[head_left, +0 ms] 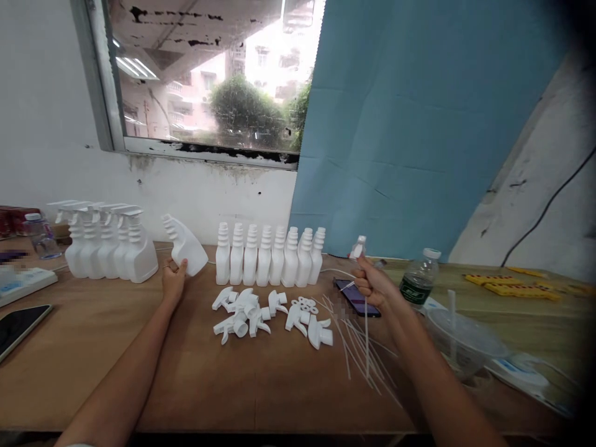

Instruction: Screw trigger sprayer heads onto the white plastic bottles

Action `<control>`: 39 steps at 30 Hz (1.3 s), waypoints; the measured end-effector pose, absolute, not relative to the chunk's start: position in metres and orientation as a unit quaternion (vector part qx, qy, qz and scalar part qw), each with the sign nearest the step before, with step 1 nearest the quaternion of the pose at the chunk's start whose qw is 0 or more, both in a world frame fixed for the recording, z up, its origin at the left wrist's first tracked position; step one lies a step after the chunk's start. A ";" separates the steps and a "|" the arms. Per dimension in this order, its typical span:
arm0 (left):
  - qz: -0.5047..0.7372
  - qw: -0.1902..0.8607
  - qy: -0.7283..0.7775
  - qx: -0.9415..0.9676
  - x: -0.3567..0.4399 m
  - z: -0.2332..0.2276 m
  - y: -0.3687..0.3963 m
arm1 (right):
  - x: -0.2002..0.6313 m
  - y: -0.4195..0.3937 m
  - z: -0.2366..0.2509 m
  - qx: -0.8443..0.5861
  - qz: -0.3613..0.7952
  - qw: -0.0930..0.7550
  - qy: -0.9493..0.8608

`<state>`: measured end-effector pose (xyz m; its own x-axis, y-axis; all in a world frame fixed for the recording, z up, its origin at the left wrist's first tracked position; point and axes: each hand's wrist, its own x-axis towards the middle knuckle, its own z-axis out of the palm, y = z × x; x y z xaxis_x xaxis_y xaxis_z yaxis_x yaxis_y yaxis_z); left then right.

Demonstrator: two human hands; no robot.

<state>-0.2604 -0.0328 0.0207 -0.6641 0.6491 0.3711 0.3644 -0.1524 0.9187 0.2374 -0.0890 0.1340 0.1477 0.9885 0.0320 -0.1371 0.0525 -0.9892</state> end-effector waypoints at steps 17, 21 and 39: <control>0.510 0.077 0.663 0.543 -0.226 0.014 -0.031 | 0.233 -0.054 0.075 -0.523 0.218 0.598 -0.566; 0.572 0.076 0.629 0.521 -0.221 0.028 -0.043 | 0.226 -0.061 0.091 -0.521 0.191 0.587 -0.589; 0.562 0.475 0.318 0.598 -0.102 0.061 -0.104 | 0.085 -0.119 0.087 -0.330 0.324 0.481 -0.745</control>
<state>-0.1018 -0.1045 0.0609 0.1648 0.9142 0.3702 -0.1537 -0.3469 0.9252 0.0851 -0.1186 0.0875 -0.3198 0.8029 0.5031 0.1795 0.5727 -0.7999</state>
